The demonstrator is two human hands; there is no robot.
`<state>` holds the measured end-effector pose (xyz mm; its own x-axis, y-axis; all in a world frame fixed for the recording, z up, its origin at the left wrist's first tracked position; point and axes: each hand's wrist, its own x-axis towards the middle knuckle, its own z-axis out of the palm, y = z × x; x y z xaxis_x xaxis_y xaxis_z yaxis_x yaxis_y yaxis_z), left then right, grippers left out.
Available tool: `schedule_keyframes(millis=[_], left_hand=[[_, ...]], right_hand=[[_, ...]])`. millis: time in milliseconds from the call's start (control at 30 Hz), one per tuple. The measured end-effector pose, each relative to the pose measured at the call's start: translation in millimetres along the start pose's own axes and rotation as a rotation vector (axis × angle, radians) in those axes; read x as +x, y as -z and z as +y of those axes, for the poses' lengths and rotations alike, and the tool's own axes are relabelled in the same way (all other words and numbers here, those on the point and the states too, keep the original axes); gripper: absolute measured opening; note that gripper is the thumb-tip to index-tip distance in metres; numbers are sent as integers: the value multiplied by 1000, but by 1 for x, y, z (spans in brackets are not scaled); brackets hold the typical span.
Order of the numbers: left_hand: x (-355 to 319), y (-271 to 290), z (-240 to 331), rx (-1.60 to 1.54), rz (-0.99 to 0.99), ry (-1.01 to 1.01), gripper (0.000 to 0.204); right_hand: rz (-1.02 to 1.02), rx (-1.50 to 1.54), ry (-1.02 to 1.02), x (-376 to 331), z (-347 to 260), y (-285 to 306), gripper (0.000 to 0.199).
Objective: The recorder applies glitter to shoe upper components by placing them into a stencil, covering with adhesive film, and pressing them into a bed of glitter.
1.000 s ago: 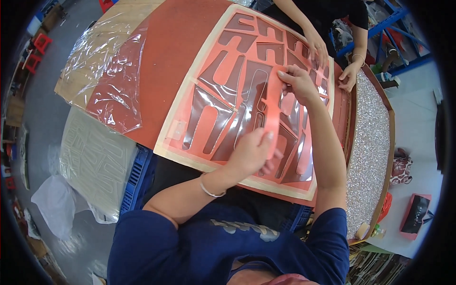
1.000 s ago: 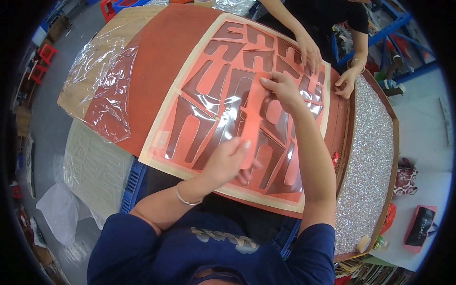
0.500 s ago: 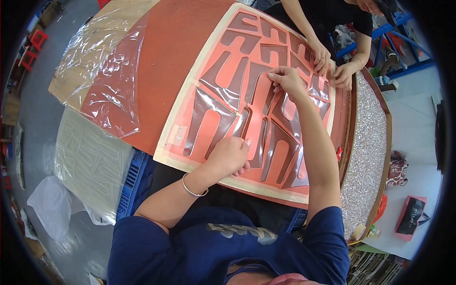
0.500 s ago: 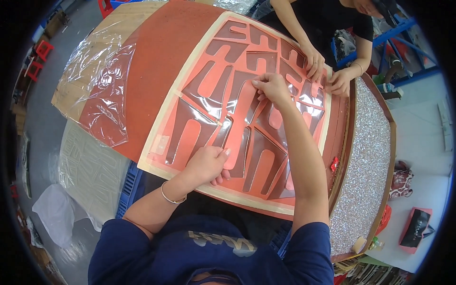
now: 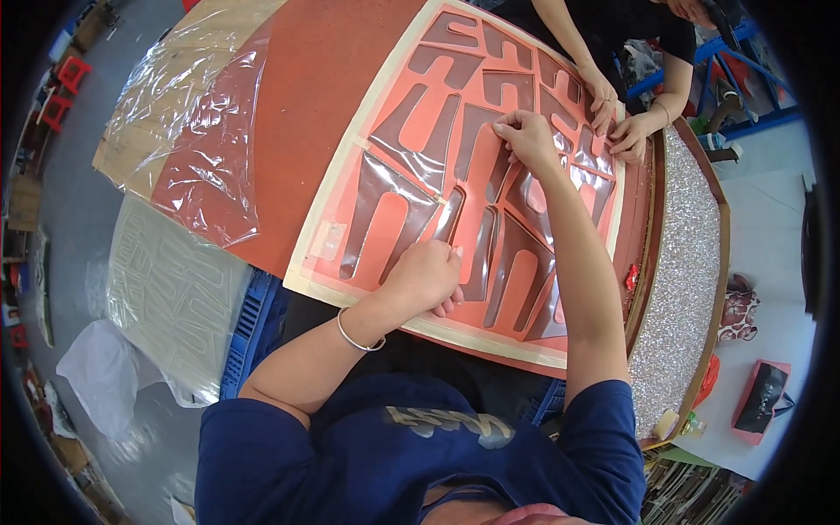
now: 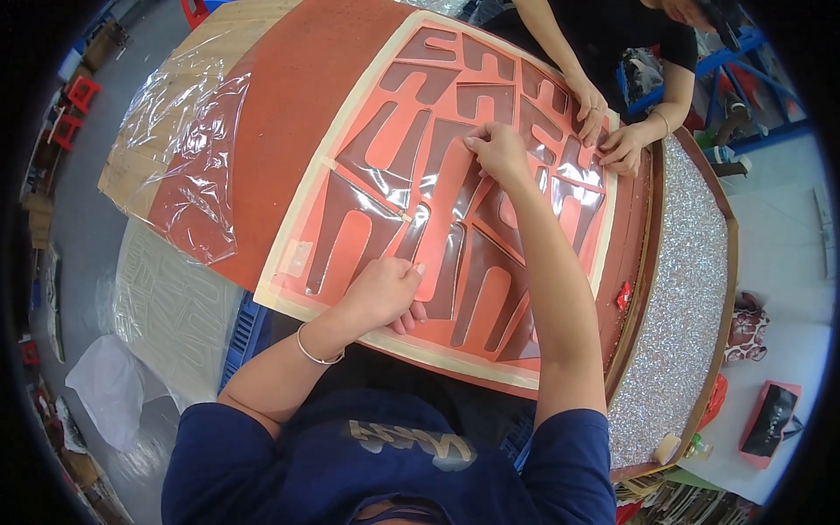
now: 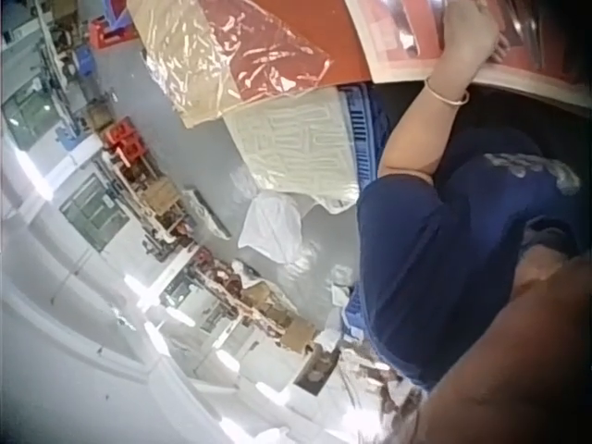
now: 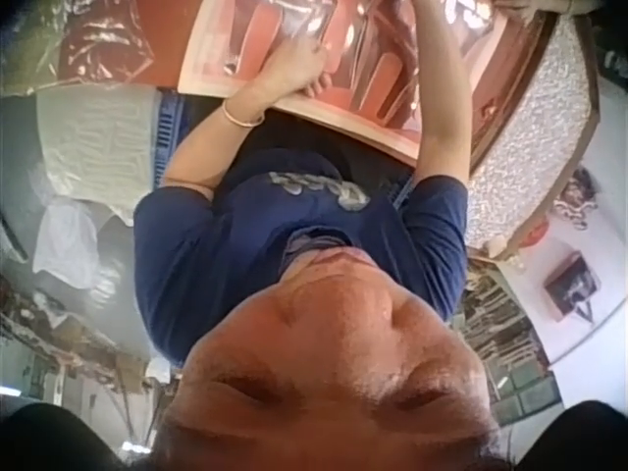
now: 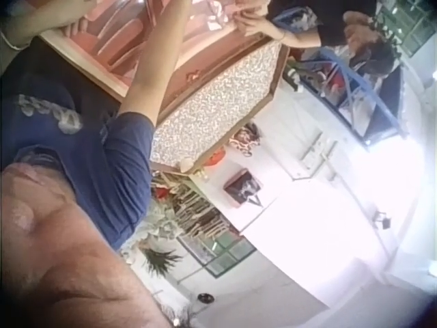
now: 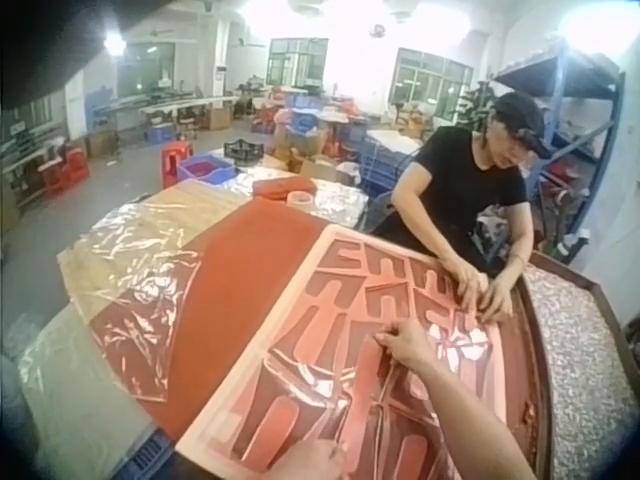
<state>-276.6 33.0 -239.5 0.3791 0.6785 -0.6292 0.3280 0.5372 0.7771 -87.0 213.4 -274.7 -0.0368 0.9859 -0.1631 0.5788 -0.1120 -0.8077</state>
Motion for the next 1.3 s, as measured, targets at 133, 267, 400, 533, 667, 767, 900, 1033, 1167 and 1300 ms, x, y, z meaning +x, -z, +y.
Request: schedule_keyframes(millis=[133, 267, 400, 533, 667, 767, 900, 1033, 1167, 1300], left_hand=[[-2, -1, 5, 13, -1, -5, 38], [1, -3, 2, 0, 4, 5, 37], [7, -3, -5, -38, 24, 21, 39], [6, -3, -6, -30, 35, 3, 43], [6, -1, 0, 10, -24, 10, 41], [8, 6, -5, -176, -78, 26, 35], [-4, -1, -7, -81, -45, 28, 39], [-50, -25, -26, 141, 66, -559, 33], [-85, -18, -54, 332, 347, -1145, 19], [-96, 10, -83, 459, 821, -930, 7]], right_hand=[[70, -255, 109, -4, -2, -4, 16], [337, -601, 379, -31, -17, -10, 13], [101, -604, 719, -80, 3, -6, 24], [-63, -666, 904, -130, 8, -7, 38], [-54, -797, 818, -135, 2, -5, 40], [-144, -932, 835, -126, -10, -8, 40], [-208, -1105, 848, -131, -21, -10, 39], [-204, -1195, 905, -149, -12, -13, 43], [-331, -1088, 1029, -209, -15, -27, 45], [-234, -982, 953, -238, -16, -30, 43]])
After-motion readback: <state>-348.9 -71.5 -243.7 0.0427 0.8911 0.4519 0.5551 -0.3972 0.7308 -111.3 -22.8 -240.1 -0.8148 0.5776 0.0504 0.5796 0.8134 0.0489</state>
